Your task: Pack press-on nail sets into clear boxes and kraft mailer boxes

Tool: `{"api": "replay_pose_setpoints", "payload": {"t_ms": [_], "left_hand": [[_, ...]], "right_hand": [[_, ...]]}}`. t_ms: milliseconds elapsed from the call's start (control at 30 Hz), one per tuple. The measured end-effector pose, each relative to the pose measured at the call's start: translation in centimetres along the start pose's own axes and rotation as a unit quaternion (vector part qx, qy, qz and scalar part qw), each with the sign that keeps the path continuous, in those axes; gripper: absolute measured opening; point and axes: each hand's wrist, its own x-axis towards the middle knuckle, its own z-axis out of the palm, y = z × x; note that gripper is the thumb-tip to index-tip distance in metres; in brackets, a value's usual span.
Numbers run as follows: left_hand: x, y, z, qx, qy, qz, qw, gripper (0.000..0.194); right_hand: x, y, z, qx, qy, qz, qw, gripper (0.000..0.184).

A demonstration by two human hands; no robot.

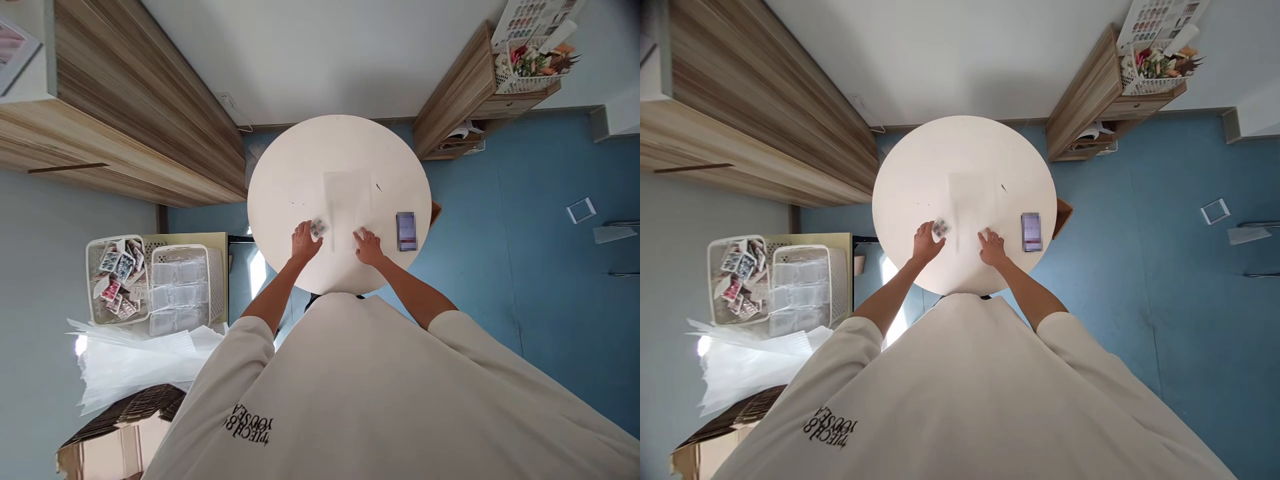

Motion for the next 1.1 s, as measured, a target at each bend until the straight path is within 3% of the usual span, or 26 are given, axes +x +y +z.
{"api": "replay_pose_setpoints", "payload": {"t_ms": [200,367,800,1100], "left_hand": [[0.8,3.9,3.4,-0.036,-0.075,0.072,0.994,0.072],[0.9,4.5,5.8,-0.014,-0.111,0.085,0.99,0.071],[1.4,4.2,6.3,0.04,-0.137,0.118,0.983,0.076],[1.4,4.2,5.9,0.036,-0.138,0.113,0.983,0.07]], "right_hand": [[-1.3,-1.9,1.1,-0.018,-0.016,-0.028,0.999,0.072],[-2.4,-1.3,1.5,-0.013,0.026,-0.051,0.998,0.059],[-2.6,0.2,1.9,-0.029,0.039,-0.088,0.995,0.035],[-2.4,-0.5,1.1,-0.013,0.049,-0.086,0.995,0.034]]}}
